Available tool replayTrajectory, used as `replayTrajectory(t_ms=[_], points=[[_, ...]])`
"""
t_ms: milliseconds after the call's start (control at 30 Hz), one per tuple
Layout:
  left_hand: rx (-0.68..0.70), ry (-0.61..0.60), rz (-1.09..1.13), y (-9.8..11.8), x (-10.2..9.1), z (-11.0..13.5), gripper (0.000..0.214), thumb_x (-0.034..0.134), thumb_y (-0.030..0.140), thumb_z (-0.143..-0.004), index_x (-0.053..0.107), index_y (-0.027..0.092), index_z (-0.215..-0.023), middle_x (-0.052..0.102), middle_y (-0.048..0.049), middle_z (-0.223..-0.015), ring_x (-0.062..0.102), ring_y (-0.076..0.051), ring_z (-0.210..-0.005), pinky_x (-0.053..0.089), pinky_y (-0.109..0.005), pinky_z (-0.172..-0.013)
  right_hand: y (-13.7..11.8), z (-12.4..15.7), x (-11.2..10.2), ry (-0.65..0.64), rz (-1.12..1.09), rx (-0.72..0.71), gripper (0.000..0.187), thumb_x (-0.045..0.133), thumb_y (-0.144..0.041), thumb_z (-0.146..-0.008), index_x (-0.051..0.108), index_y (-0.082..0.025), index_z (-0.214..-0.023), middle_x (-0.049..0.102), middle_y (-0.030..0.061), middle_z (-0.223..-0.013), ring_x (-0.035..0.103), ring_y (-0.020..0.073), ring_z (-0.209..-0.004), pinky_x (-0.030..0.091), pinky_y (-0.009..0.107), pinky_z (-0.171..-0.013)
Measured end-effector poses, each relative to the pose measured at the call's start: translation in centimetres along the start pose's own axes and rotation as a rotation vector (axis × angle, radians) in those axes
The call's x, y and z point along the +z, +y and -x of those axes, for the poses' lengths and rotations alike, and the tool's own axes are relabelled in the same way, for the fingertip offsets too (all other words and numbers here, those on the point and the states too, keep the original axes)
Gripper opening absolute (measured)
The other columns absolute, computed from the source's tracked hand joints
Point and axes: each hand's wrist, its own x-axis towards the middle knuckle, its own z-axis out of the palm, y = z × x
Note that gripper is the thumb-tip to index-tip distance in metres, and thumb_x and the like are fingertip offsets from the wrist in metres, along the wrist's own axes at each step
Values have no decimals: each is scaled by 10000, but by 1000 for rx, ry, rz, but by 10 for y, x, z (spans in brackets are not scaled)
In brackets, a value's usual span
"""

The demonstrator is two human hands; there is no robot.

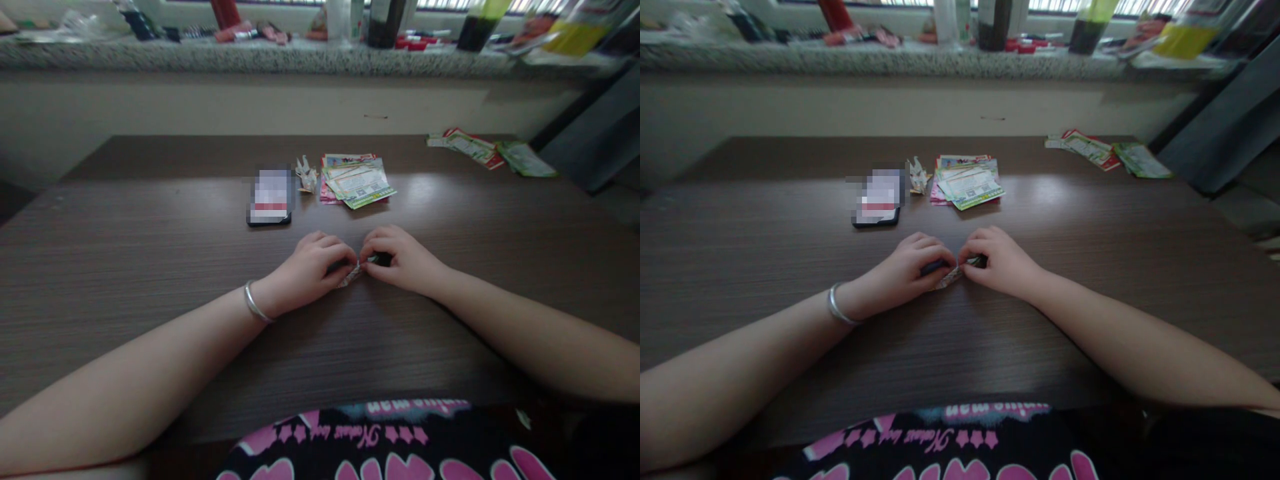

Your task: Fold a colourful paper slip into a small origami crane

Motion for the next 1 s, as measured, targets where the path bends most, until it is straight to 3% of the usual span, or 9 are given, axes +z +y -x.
replayTrajectory(t_ms=[100,333,500,700,1000], points=[[50,16,-45,-3,2,0,170,518,262,-916,644,203,-1015,621,-44,-1016,519,-174,-961,394,-325,-901,1,0,1,10,16,-11,63,627,-215,-792,671,-185,-826,642,56,-910,549,196,-897,403,340,-849],[131,56,-75,-11,4,-2,132,561,247,-894,678,187,-887,649,-47,-998,561,-164,-918,434,-325,-878,-2,0,1,-3,126,-30,70,594,-224,-809,636,-176,-779,616,51,-827,524,198,-850,405,321,-789],[245,41,-125,-12,1,-3,169,530,235,-916,694,194,-913,688,-38,-1017,584,-150,-938,452,-304,-890,-3,1,1,18,190,-100,109,561,-231,-842,653,-181,-812,635,65,-859,526,204,-862,407,329,-794],[223,32,-170,-10,-1,-3,170,542,257,-911,707,214,-915,696,-29,-1016,584,-166,-954,430,-341,-917,-4,3,0,2,251,-200,147,565,-259,-847,678,-192,-913,657,71,-917,532,212,-876,410,339,-802],[217,-20,-129,-20,-5,-2,168,567,300,-903,724,278,-960,672,-29,-1092,558,-181,-1033,400,-370,-954,-5,2,4,8,337,-228,149,529,-264,-877,662,-205,-847,662,55,-873,518,197,-829,385,317,-735]])
